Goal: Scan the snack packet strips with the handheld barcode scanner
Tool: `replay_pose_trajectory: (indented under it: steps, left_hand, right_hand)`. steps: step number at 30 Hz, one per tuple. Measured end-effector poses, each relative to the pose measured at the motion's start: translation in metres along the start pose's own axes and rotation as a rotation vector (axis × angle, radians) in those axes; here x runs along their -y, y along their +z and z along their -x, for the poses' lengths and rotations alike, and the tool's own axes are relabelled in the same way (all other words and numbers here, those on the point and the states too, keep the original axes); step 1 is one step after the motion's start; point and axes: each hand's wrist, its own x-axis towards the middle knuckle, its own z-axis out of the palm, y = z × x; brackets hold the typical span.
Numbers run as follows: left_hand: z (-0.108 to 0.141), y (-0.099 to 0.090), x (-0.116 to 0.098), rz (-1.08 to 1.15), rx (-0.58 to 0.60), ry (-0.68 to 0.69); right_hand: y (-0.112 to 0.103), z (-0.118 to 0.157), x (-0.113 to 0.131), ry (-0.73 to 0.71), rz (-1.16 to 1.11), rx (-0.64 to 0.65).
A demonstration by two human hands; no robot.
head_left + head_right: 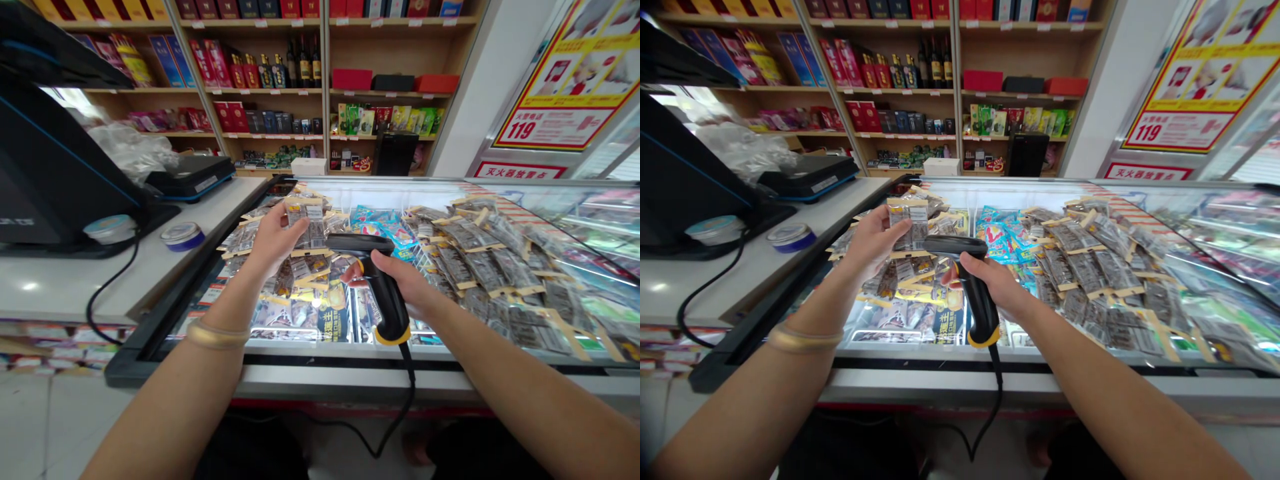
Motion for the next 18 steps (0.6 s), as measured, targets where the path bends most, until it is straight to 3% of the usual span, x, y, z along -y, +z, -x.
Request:
replay_pose_trajectory:
  steps: [11,15,18]
  left_hand:
    - [-0.002,0.004,0.002,0.062,-0.017,-0.031]
    - [0.003,0.028,-0.017,0.261,0.023,-0.168]
    - [0.003,0.062,-0.035,0.323,0.112,-0.177]
  right_hand:
    - [0.0,-0.001,0.003,-0.038,-0.053,0.013]
    - [-0.008,0.008,0.021,-0.154,-0.113,-0.072]
    - [-0.03,0.027,0.045,-0.258,-0.099,-0.152]
